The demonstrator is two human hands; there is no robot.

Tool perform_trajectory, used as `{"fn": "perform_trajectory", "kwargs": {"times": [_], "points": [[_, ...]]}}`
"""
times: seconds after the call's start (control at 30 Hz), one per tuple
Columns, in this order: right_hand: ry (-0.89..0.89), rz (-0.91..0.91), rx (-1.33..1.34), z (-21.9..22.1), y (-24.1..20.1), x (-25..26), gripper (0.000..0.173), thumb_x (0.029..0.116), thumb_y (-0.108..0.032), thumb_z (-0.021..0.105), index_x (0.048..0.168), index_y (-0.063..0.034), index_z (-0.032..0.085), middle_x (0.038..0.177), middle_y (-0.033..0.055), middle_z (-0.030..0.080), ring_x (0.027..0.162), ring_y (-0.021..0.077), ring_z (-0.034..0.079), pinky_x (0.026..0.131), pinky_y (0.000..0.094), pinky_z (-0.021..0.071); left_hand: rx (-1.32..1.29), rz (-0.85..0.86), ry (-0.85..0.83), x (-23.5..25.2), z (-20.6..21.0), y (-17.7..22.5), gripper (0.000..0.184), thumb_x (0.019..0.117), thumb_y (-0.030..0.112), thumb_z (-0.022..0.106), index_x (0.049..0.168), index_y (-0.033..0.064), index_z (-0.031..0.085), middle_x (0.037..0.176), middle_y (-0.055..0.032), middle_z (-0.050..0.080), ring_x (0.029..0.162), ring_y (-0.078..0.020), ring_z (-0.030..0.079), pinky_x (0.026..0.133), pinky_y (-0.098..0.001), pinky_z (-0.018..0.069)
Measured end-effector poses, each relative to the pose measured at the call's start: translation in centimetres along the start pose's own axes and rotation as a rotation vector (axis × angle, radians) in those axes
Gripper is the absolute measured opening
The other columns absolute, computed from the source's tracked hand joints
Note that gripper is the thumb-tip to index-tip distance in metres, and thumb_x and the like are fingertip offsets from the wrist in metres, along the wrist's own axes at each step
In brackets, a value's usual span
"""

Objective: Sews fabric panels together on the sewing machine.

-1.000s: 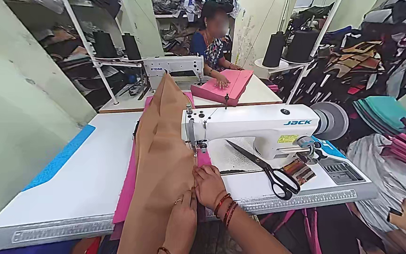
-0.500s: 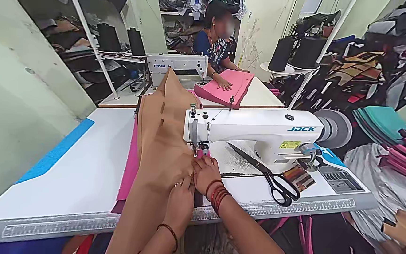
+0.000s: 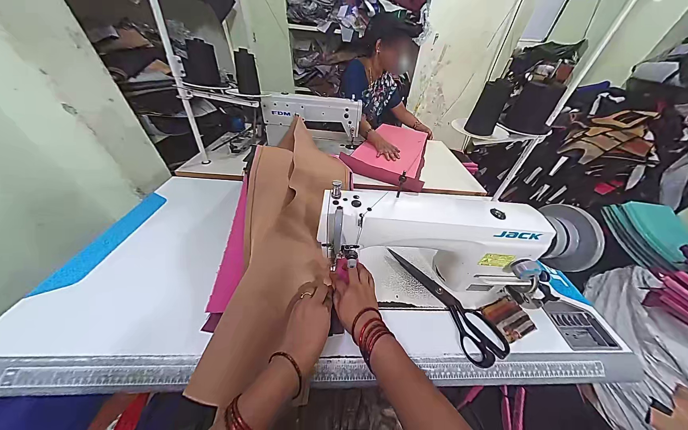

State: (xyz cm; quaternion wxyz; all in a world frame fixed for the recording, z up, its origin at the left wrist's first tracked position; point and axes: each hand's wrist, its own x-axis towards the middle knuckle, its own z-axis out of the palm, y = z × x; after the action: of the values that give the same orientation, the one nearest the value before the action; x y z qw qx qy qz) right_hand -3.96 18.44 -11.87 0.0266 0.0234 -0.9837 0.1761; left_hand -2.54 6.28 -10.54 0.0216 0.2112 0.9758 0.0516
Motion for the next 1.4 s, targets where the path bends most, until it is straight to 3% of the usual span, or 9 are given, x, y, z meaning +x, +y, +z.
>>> {"fn": "perform_trajectory", "kwargs": {"times": [0.1, 0.37, 0.6, 0.77, 0.87, 0.97, 1.1, 1.23, 1.4], "points": [[0.086, -0.032, 0.025, 0.2, 0.4, -0.7, 0.035, 0.1031, -0.023, 0.050, 0.128, -0.0138, 0.073, 0.151, 0.0175, 0.053, 0.148, 0.0415, 0.037, 0.122, 0.0578, 0.0255, -0.006, -0.006, -0.018, 0.7, -0.2, -0.2, 0.035, 0.1008, -0.004, 0.045, 0.126, -0.0011, 0.070, 0.137, -0.0158, 0.063, 0.130, -0.0324, 0.059, 0.109, -0.0422, 0.0469], [-0.044, 0.044, -0.052, 0.0, 0.2, -0.2, 0.042, 0.1082, -0.025, 0.041, 0.144, -0.0195, 0.062, 0.160, 0.0152, 0.043, 0.153, 0.0388, 0.028, 0.125, 0.0603, 0.0146, 0.027, -0.033, -0.083, 2.8, -0.6, -0.1, 0.038, 0.1034, -0.002, 0.042, 0.134, -0.0001, 0.064, 0.146, -0.0152, 0.056, 0.136, -0.0334, 0.053, 0.113, -0.0443, 0.0439], [-0.027, 0.047, -0.012, 0.4, 0.8, -0.2, 0.042, 0.1069, -0.028, 0.044, 0.146, -0.0230, 0.059, 0.160, 0.0168, 0.042, 0.153, 0.0388, 0.029, 0.124, 0.0579, 0.0219, -0.009, -0.063, -0.102, 2.9, -0.8, 0.0, 0.040, 0.1043, 0.000, 0.041, 0.139, 0.0009, 0.061, 0.150, -0.0165, 0.052, 0.142, -0.0341, 0.047, 0.117, -0.0445, 0.0391], [-0.012, 0.025, 0.056, 0.2, 1.3, -0.6, 0.044, 0.1026, -0.027, 0.054, 0.145, -0.0207, 0.060, 0.159, 0.0172, 0.042, 0.152, 0.0379, 0.030, 0.123, 0.0522, 0.0278, -0.033, -0.138, -0.166, -0.7, -1.3, 0.8, 0.068, 0.0912, 0.000, 0.061, 0.156, 0.0072, 0.042, 0.159, -0.0248, 0.037, 0.146, -0.0444, 0.037, 0.115, -0.0557, 0.0383], [0.026, 0.000, 0.170, 0.2, 2.0, -0.9, 0.043, 0.0983, -0.020, 0.061, 0.141, -0.0155, 0.064, 0.156, 0.0172, 0.047, 0.151, 0.0376, 0.033, 0.122, 0.0494, 0.0314, -0.041, -0.155, -0.246, -3.2, -1.9, 1.0, 0.071, 0.0906, 0.000, 0.062, 0.157, 0.0070, 0.040, 0.161, -0.0260, 0.032, 0.146, -0.0443, 0.038, 0.114, -0.0532, 0.0413], [0.062, -0.010, 0.224, 0.3, 2.3, -1.1, 0.042, 0.0966, -0.015, 0.063, 0.138, -0.0113, 0.066, 0.153, 0.0172, 0.050, 0.150, 0.0364, 0.035, 0.123, 0.0469, 0.0301, -0.045, -0.131, -0.354, -4.5, -2.7, 1.5, 0.067, 0.0946, -0.002, 0.058, 0.158, 0.0043, 0.037, 0.159, -0.0251, 0.036, 0.136, -0.0440, 0.049, 0.108, -0.0512, 0.0468], [0.082, -0.029, 0.208, 0.3, 2.3, -1.2, 0.041, 0.0969, -0.012, 0.061, 0.138, -0.0083, 0.066, 0.153, 0.0147, 0.052, 0.151, 0.0354, 0.035, 0.125, 0.0463, 0.0272, -0.068, -0.110, -0.392, -4.6, -2.6, 1.9, 0.064, 0.0962, -0.003, 0.055, 0.157, 0.0036, 0.037, 0.154, -0.0223, 0.043, 0.135, -0.0420, 0.050, 0.109, -0.0497, 0.0467], [0.082, -0.143, 0.161, 0.3, 2.2, -2.1, 0.041, 0.0962, -0.003, 0.053, 0.132, -0.0113, 0.070, 0.147, 0.0066, 0.060, 0.148, 0.0338, 0.040, 0.124, 0.0529, 0.0270, -0.060, -0.104, -0.408, -4.4, -2.3, 2.2, 0.066, 0.0943, -0.003, 0.057, 0.157, 0.0011, 0.036, 0.155, -0.0234, 0.040, 0.138, -0.0422, 0.048, 0.110, -0.0496, 0.0455], [-0.108, -0.190, -0.018, -0.3, 1.3, -2.3, 0.043, 0.0999, -0.006, 0.050, 0.139, -0.0134, 0.065, 0.154, -0.0003, 0.054, 0.152, 0.0268, 0.034, 0.126, 0.0589, 0.0129, -0.045, -0.100, -0.391, -4.5, -2.1, 2.4, 0.065, 0.0945, -0.002, 0.057, 0.156, -0.0002, 0.037, 0.155, -0.0232, 0.041, 0.137, -0.0416, 0.049, 0.110, -0.0482, 0.0454]]}}
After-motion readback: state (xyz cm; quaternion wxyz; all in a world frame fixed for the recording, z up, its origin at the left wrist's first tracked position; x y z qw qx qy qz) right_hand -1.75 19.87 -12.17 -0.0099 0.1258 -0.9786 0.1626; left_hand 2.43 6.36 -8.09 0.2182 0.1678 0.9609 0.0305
